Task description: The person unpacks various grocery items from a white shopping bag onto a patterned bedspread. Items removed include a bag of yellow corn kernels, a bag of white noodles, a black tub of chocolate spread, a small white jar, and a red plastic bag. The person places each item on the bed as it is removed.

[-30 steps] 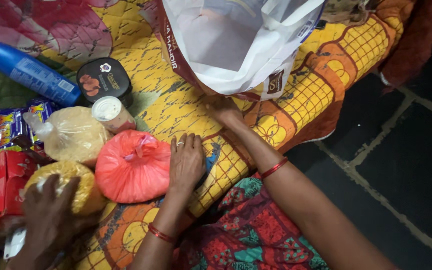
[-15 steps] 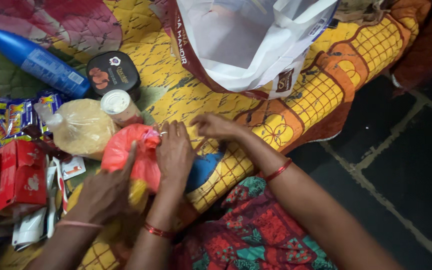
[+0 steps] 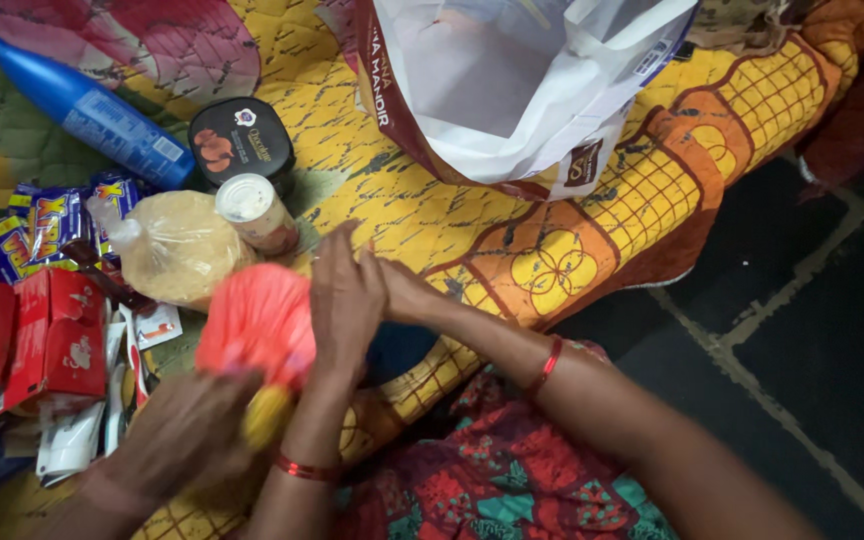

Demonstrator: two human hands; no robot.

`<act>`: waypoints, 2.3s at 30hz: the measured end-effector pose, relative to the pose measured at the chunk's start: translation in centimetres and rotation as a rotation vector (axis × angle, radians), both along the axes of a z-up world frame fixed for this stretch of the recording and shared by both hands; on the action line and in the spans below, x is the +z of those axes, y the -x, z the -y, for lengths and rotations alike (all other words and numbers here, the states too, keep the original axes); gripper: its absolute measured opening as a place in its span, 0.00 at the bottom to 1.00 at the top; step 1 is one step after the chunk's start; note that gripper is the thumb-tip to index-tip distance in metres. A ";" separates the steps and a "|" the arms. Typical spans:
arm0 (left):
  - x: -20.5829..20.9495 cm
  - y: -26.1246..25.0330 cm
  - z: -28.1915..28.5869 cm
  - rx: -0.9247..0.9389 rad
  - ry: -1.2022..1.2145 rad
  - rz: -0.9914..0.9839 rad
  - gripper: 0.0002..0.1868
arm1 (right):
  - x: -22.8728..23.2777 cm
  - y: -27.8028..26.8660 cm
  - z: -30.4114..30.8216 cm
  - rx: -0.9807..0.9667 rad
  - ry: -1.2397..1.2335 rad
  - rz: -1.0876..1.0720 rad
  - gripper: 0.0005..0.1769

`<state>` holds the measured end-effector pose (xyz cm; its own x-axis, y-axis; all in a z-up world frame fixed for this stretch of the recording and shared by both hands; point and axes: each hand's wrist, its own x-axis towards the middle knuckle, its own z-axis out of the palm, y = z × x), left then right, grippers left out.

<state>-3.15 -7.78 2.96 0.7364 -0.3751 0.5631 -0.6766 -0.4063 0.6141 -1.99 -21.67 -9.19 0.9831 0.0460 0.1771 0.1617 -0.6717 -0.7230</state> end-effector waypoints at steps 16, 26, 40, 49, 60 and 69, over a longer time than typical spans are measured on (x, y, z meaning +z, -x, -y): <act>-2.2 -9.2 -4.7 0.328 -0.245 0.243 0.37 | 8.4 1.7 1.2 -0.169 0.043 -0.101 0.13; -3.2 -13.4 -2.8 0.312 -0.203 0.043 0.35 | 9.4 1.8 2.1 -0.172 -0.004 -0.092 0.14; -1.1 -8.0 0.2 0.116 -0.176 0.024 0.36 | 9.2 0.8 1.3 -0.256 -0.034 -0.168 0.46; -0.7 -4.5 3.5 -0.065 -0.061 -0.181 0.36 | 9.9 1.6 4.7 -0.191 -0.209 -0.077 0.55; -1.2 -4.8 3.9 -0.114 -0.067 -0.306 0.39 | 8.9 1.7 6.4 -0.182 -0.384 -0.180 0.54; -2.9 -5.5 4.0 -0.107 -0.078 -0.249 0.49 | 2.8 -1.3 8.7 -0.036 -0.326 0.070 0.55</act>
<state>2.38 -11.77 0.02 0.8020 -0.4935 0.3366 -0.5508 -0.3930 0.7363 -0.72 -30.41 -6.42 0.9679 -0.0584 0.2444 0.1994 -0.4134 -0.8885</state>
